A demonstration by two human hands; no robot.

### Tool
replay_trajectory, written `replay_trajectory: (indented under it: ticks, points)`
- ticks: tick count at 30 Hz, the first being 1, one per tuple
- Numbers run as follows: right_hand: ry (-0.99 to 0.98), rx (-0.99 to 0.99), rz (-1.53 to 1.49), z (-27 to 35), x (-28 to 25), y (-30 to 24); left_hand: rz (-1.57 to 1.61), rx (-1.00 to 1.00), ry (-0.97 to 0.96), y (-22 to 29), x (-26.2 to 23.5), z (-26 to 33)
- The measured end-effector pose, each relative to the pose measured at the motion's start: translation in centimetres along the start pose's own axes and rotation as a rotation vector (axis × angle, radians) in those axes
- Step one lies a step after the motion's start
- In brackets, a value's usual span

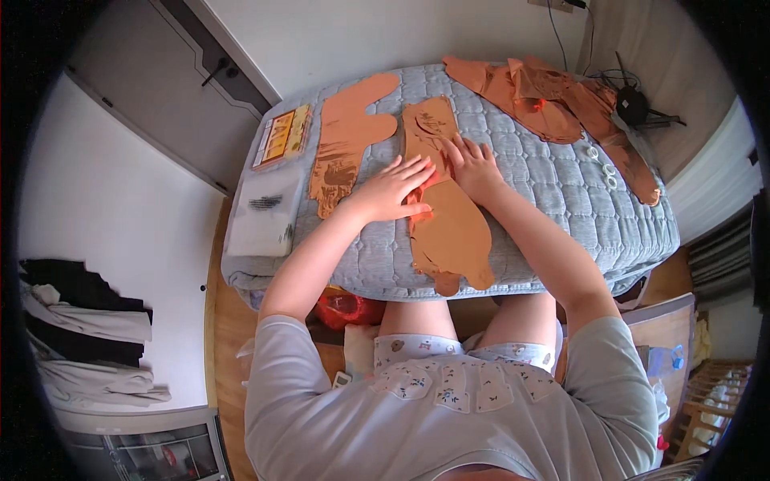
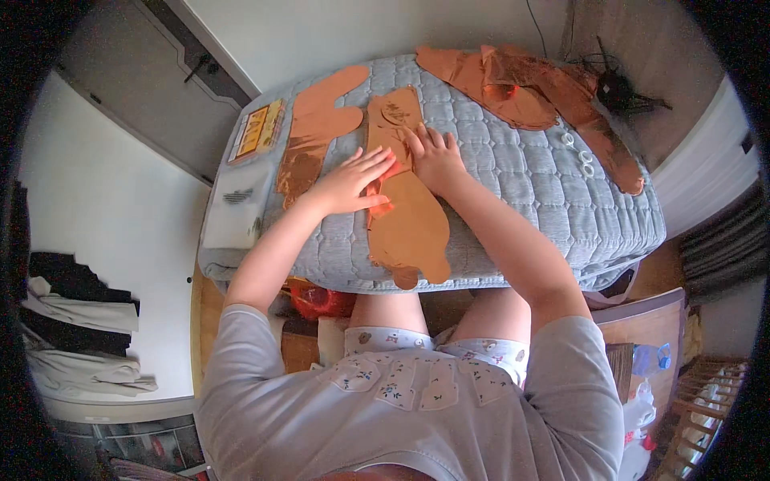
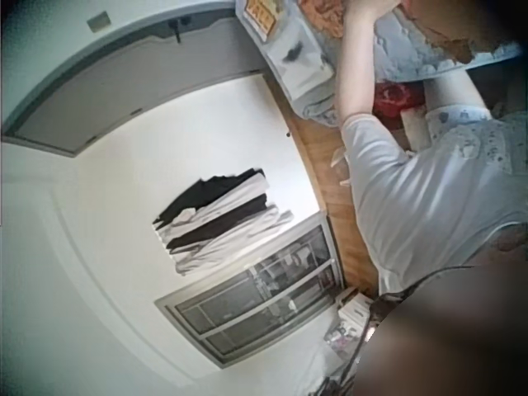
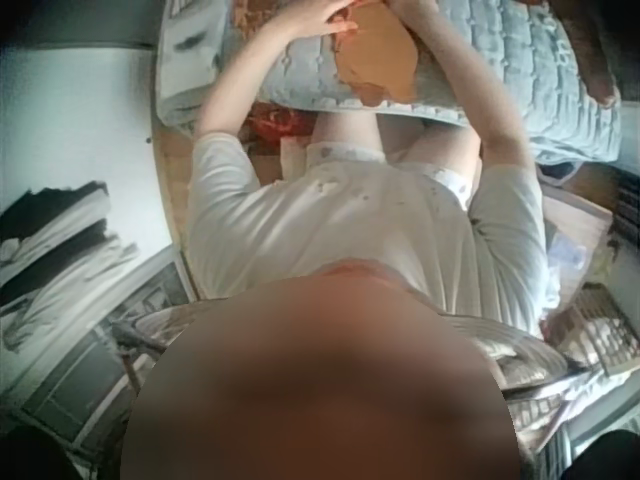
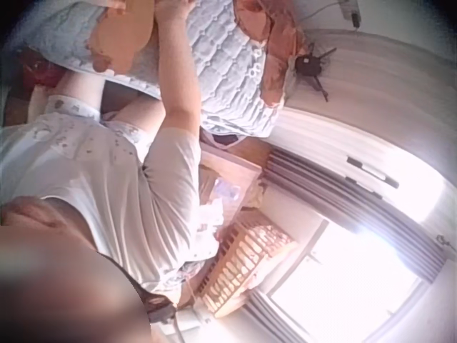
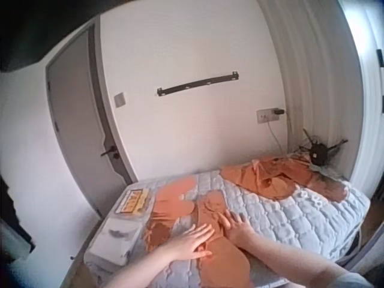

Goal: The person lays out foil balloons on a bed, folds a balloon into a rectangle by hand, and places it into a plastic sleeve with a cardboard insert.

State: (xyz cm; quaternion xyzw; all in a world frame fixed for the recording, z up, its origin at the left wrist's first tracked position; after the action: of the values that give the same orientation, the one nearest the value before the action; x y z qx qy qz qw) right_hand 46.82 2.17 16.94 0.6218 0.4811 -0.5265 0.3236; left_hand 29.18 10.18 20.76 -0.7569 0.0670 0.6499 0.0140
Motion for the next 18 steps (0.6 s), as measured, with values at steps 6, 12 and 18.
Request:
replay_trajectory:
  ticks: [6, 12, 18]
  points:
    - [0.004, -0.002, -0.001, -0.2, 0.4, 0.1, 0.097, 0.052, 0.065, -0.5, 0.6, 0.3]
    - [-0.092, 0.036, -0.093, -0.7, -0.6, -0.1, 0.030, -0.030, 0.033, -0.8, 0.9, 1.1]
    - [-0.158, 0.080, -0.443, -1.5, -0.7, 2.8, 0.014, -0.034, 0.068, -0.1, 0.5, 0.5]
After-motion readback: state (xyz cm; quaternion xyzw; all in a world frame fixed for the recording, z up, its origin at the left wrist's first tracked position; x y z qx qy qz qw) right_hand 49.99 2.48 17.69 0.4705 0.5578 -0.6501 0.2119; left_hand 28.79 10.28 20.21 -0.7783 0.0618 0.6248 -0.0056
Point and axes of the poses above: each hand's wrist, its own z-axis away from the middle knuckle, its own x-axis out of the palm, y = z × x, the point moved 5 cm from there along -z, towards the middle knuckle, and after that the axes turned 7 degrees about x, right-handed, at the moved point
